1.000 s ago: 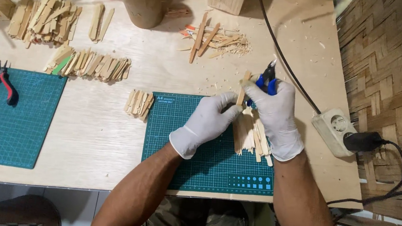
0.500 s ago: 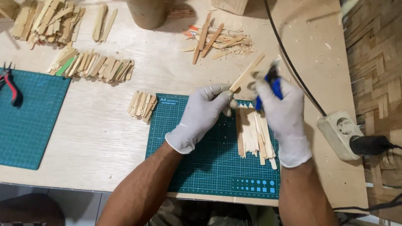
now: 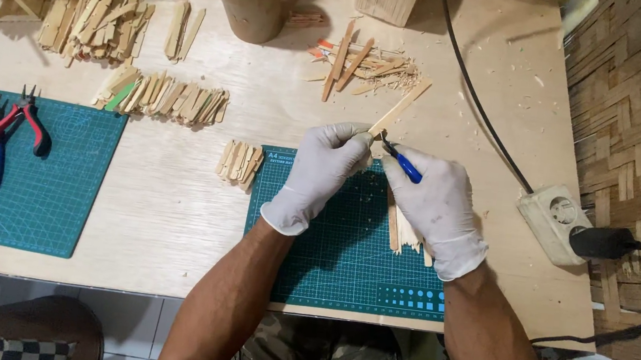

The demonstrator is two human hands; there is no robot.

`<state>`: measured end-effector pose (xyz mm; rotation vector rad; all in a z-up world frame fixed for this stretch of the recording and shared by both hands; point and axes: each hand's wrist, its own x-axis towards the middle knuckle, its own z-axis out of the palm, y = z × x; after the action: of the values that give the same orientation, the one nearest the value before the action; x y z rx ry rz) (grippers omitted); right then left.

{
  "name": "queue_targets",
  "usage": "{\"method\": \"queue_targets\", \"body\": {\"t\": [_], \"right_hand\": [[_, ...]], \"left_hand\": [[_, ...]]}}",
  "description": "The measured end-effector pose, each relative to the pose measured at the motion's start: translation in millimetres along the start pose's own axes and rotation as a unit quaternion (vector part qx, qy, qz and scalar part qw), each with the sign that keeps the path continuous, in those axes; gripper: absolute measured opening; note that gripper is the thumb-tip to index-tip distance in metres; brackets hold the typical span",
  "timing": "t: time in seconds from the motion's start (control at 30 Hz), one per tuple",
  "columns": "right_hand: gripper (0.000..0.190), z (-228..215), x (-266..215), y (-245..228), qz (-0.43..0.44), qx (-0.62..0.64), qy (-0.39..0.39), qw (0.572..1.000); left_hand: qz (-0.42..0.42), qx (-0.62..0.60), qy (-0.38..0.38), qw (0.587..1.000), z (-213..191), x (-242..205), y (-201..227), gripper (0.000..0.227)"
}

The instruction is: Assembling a craft structure using small wooden sticks and pliers

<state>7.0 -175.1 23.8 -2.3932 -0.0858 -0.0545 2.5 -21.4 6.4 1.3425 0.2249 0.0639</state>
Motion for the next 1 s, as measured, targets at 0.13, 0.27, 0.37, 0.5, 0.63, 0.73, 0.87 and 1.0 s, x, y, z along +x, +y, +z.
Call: {"method": "queue_targets", "body": {"t": [0.13, 0.27, 0.37, 0.5, 0.63, 0.73, 0.87, 1.0], "right_hand": [[0.016, -4, -4, -10, 0.008, 0.0, -0.001, 1.0], [0.02, -4, -5, -15, 0.0, -0.001, -0.006, 1.0], [0.019, -2, -5, -12, -0.001, 0.002, -0.003, 1.0], [0.019, -2, -3, -5, -0.008, -0.015, -0.014, 1.0], [0.016, -3, -7, -10, -0.041, -0.024, 0.005, 0.999], [0.018, -2, -6, -5, -0.047, -0.059, -0.001, 0.997], [0.022, 2, -4, 3, -0.046, -0.032, -0.011, 0.998], [0.027, -2, -4, -4, -0.04, -0.026, -0.027, 0.999]], "left_hand": [[0.0, -0.005, -0.008, 1.0, 2, -4, 9, 0.018], [-0.011, 0.015, -0.013, 1.0, 1, -5, 12, 0.019], [-0.011, 0.026, -0.012, 1.0, 0, -2, 7, 0.02], [-0.012, 0.046, -0.008, 0.999, 0, 0, 3, 0.02], [-0.02, 0.046, -0.004, 0.999, -2, 1, 1, 0.017], [-0.021, 0.043, -0.006, 0.999, -3, -3, 6, 0.014], [-0.03, 0.042, 0.011, 0.999, -4, -8, 11, 0.014], [-0.026, 0.059, 0.009, 0.998, -5, -1, -1, 0.015]]}}
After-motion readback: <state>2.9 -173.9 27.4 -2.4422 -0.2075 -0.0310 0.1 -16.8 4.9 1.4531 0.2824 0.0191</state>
